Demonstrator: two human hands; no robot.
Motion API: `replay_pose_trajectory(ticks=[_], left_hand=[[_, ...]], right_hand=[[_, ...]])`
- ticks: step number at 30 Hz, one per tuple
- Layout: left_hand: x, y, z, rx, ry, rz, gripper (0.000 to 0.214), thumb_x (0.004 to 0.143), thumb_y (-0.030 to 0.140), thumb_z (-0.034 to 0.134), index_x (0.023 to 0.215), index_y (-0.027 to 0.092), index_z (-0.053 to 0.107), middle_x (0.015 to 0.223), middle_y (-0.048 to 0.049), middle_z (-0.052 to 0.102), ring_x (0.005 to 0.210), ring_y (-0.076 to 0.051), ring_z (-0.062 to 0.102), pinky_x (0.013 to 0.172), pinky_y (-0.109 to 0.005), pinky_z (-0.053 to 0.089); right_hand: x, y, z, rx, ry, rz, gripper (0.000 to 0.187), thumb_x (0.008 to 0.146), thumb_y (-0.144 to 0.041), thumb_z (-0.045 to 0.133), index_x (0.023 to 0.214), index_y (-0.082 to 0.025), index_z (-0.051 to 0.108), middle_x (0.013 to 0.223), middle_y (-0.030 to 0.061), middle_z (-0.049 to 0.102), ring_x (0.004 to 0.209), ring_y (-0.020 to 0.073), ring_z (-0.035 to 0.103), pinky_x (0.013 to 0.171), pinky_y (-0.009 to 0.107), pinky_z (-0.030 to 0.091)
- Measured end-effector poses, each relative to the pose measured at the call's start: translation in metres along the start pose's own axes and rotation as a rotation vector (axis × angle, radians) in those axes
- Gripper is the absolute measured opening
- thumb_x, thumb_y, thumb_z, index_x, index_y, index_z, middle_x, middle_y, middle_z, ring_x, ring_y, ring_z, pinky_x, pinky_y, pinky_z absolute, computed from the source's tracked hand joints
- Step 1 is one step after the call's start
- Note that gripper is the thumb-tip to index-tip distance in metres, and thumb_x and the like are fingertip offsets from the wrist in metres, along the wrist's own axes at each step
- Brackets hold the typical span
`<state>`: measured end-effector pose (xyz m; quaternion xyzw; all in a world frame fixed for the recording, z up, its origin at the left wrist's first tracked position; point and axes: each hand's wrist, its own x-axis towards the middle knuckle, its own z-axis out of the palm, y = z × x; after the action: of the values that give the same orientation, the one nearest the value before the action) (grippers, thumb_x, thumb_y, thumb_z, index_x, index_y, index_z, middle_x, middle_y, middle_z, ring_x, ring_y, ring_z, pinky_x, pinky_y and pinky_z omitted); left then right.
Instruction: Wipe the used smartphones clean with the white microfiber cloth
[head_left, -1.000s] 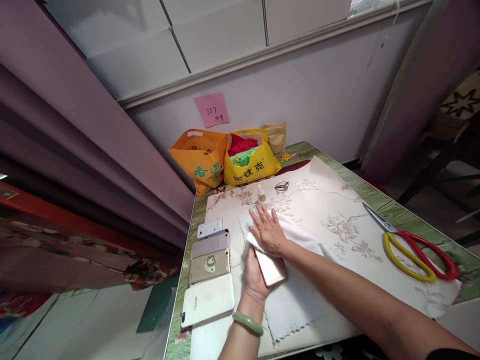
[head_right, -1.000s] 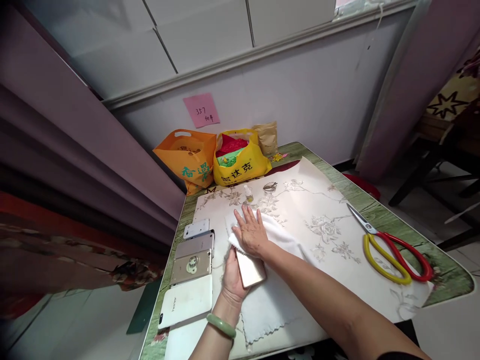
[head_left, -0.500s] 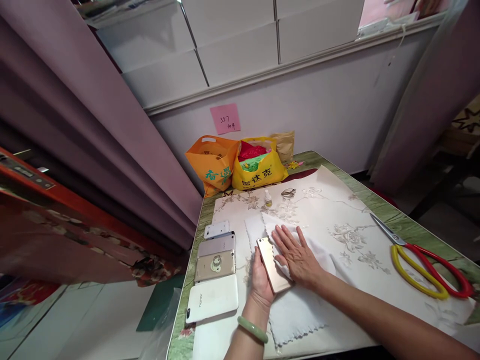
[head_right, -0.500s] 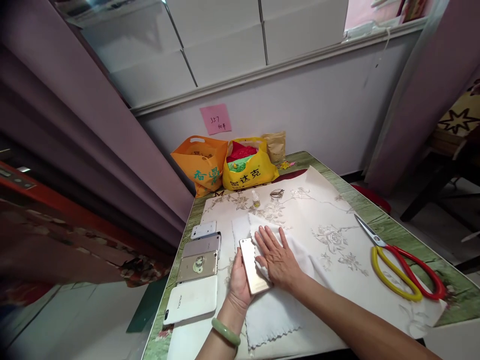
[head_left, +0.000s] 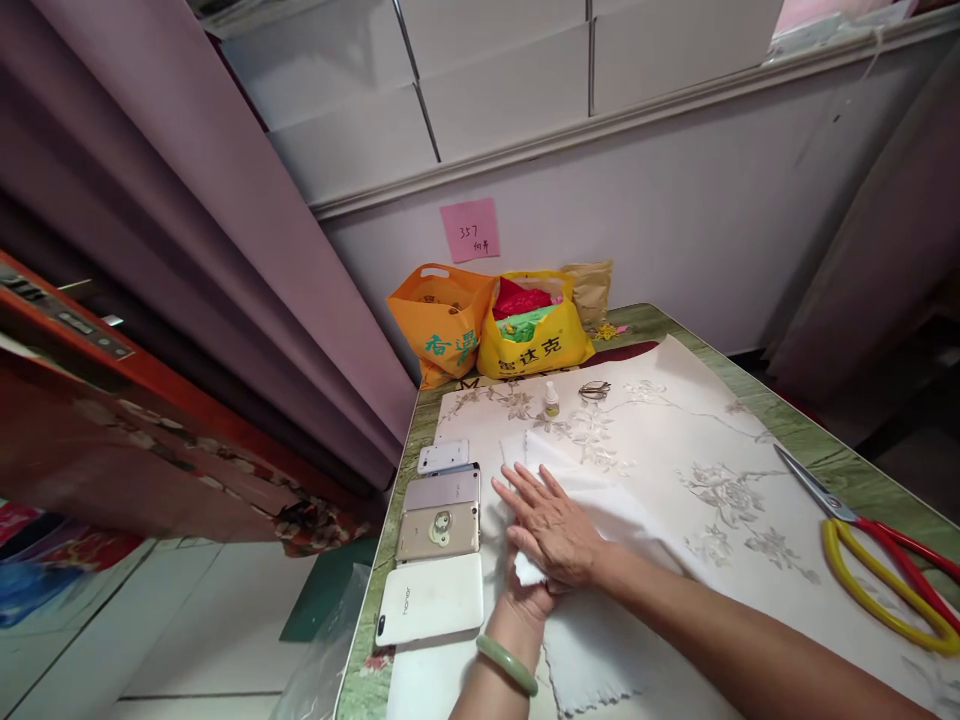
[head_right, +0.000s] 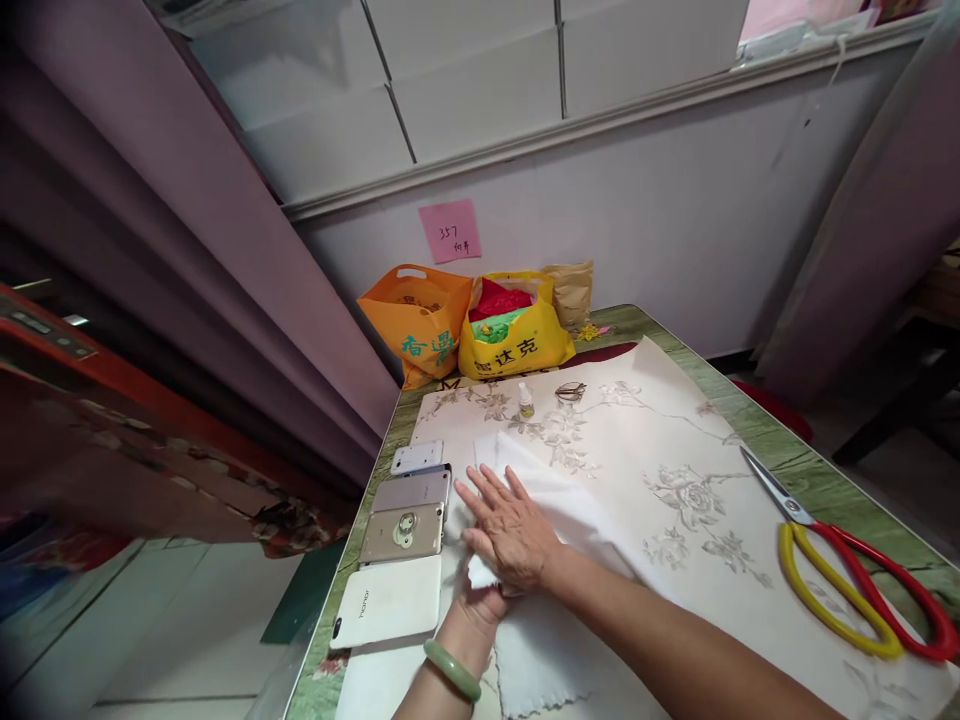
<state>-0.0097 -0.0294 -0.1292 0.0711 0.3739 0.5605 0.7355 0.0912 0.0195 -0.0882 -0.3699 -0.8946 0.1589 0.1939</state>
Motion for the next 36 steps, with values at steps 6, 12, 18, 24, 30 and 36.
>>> replay_pose_trajectory(ticks=[6,12,18,24,30,36], left_hand=[[0.021,-0.001,0.029,-0.157,-0.298,-0.175,0.056,0.088,0.055,0.047,0.131,0.023,0.061,0.129,-0.0149,0.064,0.127,-0.038,0.051,0.103,-0.059,0.039],[0.012,0.003,0.037,-0.139,-0.248,-0.167,0.057,0.088,0.053,0.051,0.127,0.014,0.063,0.122,-0.0174,0.068,0.117,-0.035,0.06,0.101,-0.051,0.043],[0.002,0.001,0.041,-0.141,-0.131,-0.133,0.053,0.09,0.053,0.052,0.121,0.012,0.066,0.111,-0.0156,0.072,0.103,-0.028,0.067,0.096,-0.04,0.048],[0.004,-0.002,0.033,-0.142,-0.074,-0.123,0.048,0.09,0.052,0.053,0.113,0.013,0.068,0.097,-0.0109,0.075,0.089,-0.023,0.069,0.086,-0.035,0.051],[0.003,0.0,0.032,-0.16,-0.179,-0.138,0.05,0.089,0.051,0.054,0.118,0.013,0.067,0.112,-0.0135,0.072,0.103,-0.028,0.066,0.094,-0.04,0.048],[0.001,0.003,0.035,-0.169,-0.161,-0.175,0.044,0.088,0.049,0.058,0.112,0.014,0.07,0.104,-0.0124,0.075,0.101,-0.03,0.068,0.094,-0.046,0.048]], right_hand=[[0.022,0.026,0.013,-0.027,0.046,0.328,0.06,0.102,-0.047,0.025,0.156,-0.021,0.021,0.162,0.0077,0.017,0.15,0.0257,0.008,0.119,0.054,0.006],[0.04,0.047,0.012,-0.083,0.035,0.576,0.064,0.101,-0.047,0.028,0.155,-0.015,0.023,0.162,0.0123,0.018,0.15,0.0288,0.01,0.118,0.054,0.006],[0.018,0.061,0.009,-0.245,0.102,0.665,0.065,0.1,-0.047,0.028,0.156,-0.014,0.022,0.162,0.013,0.012,0.15,0.0292,0.004,0.118,0.055,-0.002],[-0.026,0.059,0.019,-0.377,0.204,0.534,0.056,0.1,-0.035,0.032,0.153,-0.02,0.029,0.161,0.0117,0.021,0.15,0.0272,0.011,0.119,0.055,0.002],[-0.058,0.053,0.007,-0.213,0.384,0.334,0.06,0.1,-0.042,0.036,0.152,-0.014,0.03,0.156,0.0138,0.034,0.147,0.0278,0.023,0.118,0.055,0.018],[-0.082,0.04,-0.015,-0.142,0.338,0.024,0.042,0.092,-0.044,0.057,0.13,-0.025,0.059,0.138,0.0108,0.056,0.129,0.0289,0.049,0.11,0.052,0.036]])
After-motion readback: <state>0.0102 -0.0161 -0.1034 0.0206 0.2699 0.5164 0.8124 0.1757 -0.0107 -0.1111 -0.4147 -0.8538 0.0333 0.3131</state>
